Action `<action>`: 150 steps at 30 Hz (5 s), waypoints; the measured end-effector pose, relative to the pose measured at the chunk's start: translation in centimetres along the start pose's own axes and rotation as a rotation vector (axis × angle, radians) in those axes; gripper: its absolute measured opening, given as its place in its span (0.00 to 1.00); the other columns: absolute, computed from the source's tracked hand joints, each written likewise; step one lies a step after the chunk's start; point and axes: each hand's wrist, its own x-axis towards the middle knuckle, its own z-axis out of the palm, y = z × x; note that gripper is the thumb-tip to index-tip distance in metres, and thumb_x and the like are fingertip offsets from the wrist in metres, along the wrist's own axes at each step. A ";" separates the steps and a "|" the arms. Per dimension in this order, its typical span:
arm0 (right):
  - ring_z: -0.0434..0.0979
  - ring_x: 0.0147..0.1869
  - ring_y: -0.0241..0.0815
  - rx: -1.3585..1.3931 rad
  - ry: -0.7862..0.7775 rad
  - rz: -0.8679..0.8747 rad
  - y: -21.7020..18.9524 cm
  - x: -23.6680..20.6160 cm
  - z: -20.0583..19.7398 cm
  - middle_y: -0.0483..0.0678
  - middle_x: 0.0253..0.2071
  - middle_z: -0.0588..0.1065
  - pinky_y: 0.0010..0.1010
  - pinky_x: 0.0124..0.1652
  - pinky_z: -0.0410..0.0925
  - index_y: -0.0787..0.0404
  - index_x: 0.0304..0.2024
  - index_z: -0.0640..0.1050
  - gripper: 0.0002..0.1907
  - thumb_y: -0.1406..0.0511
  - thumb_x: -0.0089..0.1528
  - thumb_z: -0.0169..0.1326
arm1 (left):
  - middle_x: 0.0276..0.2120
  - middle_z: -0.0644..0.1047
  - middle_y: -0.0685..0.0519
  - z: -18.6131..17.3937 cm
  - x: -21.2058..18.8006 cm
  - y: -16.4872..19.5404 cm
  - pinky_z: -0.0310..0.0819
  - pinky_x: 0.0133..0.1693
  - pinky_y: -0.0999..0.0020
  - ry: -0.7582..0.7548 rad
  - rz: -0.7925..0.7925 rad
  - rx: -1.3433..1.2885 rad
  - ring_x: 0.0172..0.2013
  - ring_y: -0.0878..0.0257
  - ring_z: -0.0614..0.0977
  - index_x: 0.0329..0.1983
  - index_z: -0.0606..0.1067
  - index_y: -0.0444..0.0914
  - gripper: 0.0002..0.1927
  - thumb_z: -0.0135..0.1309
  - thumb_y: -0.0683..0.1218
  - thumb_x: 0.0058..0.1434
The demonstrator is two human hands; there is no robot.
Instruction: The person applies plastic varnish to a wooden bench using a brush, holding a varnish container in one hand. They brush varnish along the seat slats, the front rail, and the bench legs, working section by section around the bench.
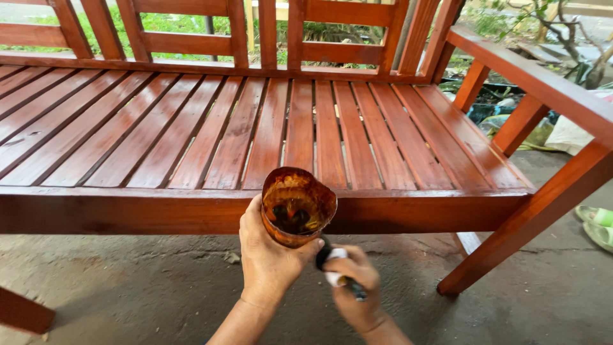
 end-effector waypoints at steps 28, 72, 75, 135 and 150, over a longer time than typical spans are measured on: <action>0.75 0.49 0.55 -0.638 0.444 -0.027 4.5 0.6 -10.9 0.53 0.41 0.72 0.43 0.51 0.68 0.59 0.37 0.77 0.13 0.76 0.52 0.61 | 0.54 0.69 0.41 1.0 0.3 -0.7 0.66 0.59 0.54 0.041 -0.001 -0.004 0.57 0.47 0.71 0.63 0.60 0.32 0.60 0.79 0.49 0.27; 0.84 0.43 0.55 -0.849 0.174 0.535 11.8 16.3 -32.4 0.54 0.36 0.81 0.42 0.45 0.74 0.50 0.42 0.83 0.14 0.60 0.53 0.60 | 0.53 0.68 0.46 -0.1 -1.0 2.4 0.68 0.59 0.58 -0.075 0.011 -0.167 0.56 0.52 0.72 0.64 0.59 0.35 0.58 0.79 0.46 0.29; 0.82 0.43 0.57 -1.018 0.139 0.523 10.9 16.0 -32.1 0.55 0.37 0.81 0.44 0.44 0.73 0.49 0.43 0.84 0.12 0.58 0.57 0.61 | 0.54 0.67 0.45 0.0 -0.7 1.9 0.69 0.59 0.59 -0.044 0.012 -0.218 0.57 0.53 0.72 0.65 0.58 0.33 0.60 0.78 0.45 0.29; 0.74 0.49 0.49 -0.938 0.573 0.014 11.6 -0.4 -27.2 0.49 0.42 0.73 0.36 0.55 0.68 0.59 0.39 0.77 0.08 0.74 0.63 0.64 | 0.54 0.70 0.46 -2.6 2.6 0.5 0.76 0.56 0.64 0.180 0.097 -0.263 0.54 0.58 0.77 0.61 0.60 0.33 0.53 0.77 0.43 0.34; 0.78 0.49 0.55 -0.375 0.284 -0.115 -2.3 2.8 -1.9 0.58 0.47 0.73 0.39 0.49 0.71 0.57 0.39 0.77 0.15 0.74 0.50 0.60 | 0.53 0.70 0.45 -5.5 3.2 -2.4 0.73 0.55 0.62 0.337 0.104 -0.116 0.52 0.57 0.76 0.62 0.62 0.31 0.54 0.79 0.43 0.32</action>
